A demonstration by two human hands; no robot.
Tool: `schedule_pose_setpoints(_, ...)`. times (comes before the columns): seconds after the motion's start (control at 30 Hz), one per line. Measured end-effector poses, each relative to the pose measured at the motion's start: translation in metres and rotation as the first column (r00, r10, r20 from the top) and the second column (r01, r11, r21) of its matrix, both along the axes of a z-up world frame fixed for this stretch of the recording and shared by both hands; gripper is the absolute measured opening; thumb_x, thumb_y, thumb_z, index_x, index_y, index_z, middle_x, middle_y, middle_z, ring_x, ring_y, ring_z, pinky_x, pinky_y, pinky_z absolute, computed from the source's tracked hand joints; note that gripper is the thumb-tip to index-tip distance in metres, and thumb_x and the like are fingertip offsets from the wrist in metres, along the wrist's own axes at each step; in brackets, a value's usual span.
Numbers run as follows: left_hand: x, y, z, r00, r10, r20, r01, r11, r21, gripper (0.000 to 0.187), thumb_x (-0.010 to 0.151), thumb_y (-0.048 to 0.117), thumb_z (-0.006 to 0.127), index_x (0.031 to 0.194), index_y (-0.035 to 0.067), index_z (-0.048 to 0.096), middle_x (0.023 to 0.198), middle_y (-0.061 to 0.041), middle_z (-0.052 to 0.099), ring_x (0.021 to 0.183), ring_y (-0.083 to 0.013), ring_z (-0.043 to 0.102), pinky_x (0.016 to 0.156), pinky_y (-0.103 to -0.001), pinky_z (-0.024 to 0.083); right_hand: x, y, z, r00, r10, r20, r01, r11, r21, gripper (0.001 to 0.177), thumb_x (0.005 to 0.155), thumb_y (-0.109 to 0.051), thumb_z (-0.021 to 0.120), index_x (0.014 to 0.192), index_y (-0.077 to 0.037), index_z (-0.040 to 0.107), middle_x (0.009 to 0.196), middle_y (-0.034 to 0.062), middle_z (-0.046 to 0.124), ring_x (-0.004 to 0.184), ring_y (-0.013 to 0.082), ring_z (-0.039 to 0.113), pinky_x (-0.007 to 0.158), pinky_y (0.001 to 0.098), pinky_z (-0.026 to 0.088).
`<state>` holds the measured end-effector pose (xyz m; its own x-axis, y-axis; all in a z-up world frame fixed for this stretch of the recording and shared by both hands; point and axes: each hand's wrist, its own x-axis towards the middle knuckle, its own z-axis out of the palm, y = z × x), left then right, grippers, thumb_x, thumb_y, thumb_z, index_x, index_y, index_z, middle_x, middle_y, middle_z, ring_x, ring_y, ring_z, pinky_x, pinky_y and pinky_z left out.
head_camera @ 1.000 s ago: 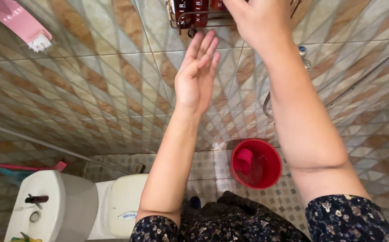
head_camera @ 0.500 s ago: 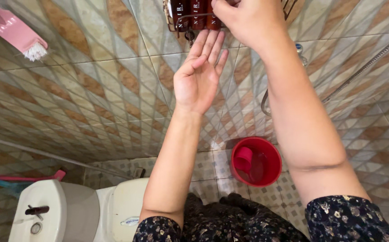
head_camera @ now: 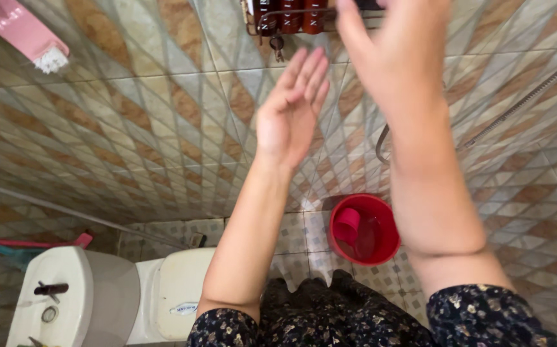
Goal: The person repeatedly picks up various bathroom items from the toilet tank lid and places them onto a wall-mounted wire rack. Items handled include toothbrushes, small bottles, a toothpaste tube, a plastic container, a packet, and scissors. The person moves each item individually from the toilet to the rack.
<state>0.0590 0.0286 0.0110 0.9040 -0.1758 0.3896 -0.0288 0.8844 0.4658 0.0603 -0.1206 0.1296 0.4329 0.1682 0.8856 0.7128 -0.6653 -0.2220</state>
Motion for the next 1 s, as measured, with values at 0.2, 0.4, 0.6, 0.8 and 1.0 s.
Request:
schedule_pose_setpoints(0.2,-0.06,0.009,-0.095,0.965,0.153,-0.213,-0.104,0.968,0.228,0.062,0.093,0.007,0.05,0.153,-0.001,0.036,0.152,-0.015,0.049,0.142,-0.0281,0.045,0.119,-0.044,0.033,-0.078,0.031,-0.07,0.92,0.325,-0.219,-0.303,0.945,0.127,0.015,0.1,-0.004,0.07,0.115,-0.004,0.072,0.106,0.0112,0.074,0.098,0.0247,0.073,0.09,0.0347,0.057)
schedule_pose_setpoints(0.4,-0.118,0.042,-0.247,0.692,0.435,-0.576,-0.37,0.899,0.234,0.038,0.109,0.027,0.039,0.138,0.005,0.053,0.133,-0.008,0.062,0.123,-0.0199,0.06,0.104,-0.036,0.05,-0.103,0.104,-0.191,0.559,0.467,-0.685,-0.565,0.819,0.098,0.02,0.089,-0.013,0.069,0.107,-0.005,0.074,0.095,0.015,0.073,0.083,0.0284,0.073,0.074,0.0353,0.057)
schedule_pose_setpoints(0.6,-0.21,0.122,-0.347,0.48,0.53,-0.699,-0.427,0.837,0.342,0.036,0.103,0.021,0.042,0.132,0.008,0.058,0.12,-0.009,0.068,0.109,-0.0184,0.067,0.094,-0.037,0.054,-0.138,0.182,-0.293,0.368,0.497,-0.786,-0.772,0.635,0.039,0.017,0.088,-0.015,0.068,0.101,-0.006,0.076,0.092,0.0154,0.073,0.083,0.0314,0.071,0.076,0.0384,0.058)
schedule_pose_setpoints(0.8,-0.285,0.215,-0.388,0.308,0.711,-0.633,-0.477,0.691,0.543,0.031,0.1,0.014,0.05,0.127,0.003,0.06,0.111,-0.008,0.071,0.098,-0.0182,0.069,0.09,-0.034,0.056,-0.184,0.282,-0.35,0.283,0.469,-0.837,-0.855,0.519,0.003,0.019,0.087,-0.016,0.067,0.1,-0.006,0.077,0.093,0.0163,0.072,0.084,0.034,0.07,0.077,0.0414,0.056)
schedule_pose_setpoints(1.0,-0.341,0.327,-0.394,0.113,0.81,-0.575,-0.386,0.569,0.726,0.038,0.092,0.018,0.052,0.128,0.005,0.059,0.114,-0.007,0.072,0.105,-0.0173,0.067,0.09,-0.034,0.049,-0.216,0.414,-0.385,0.294,0.405,-0.866,-0.872,0.485,-0.069,0.02,0.087,-0.015,0.066,0.103,-0.006,0.073,0.102,0.0179,0.071,0.088,0.0364,0.07,0.078,0.0446,0.055)
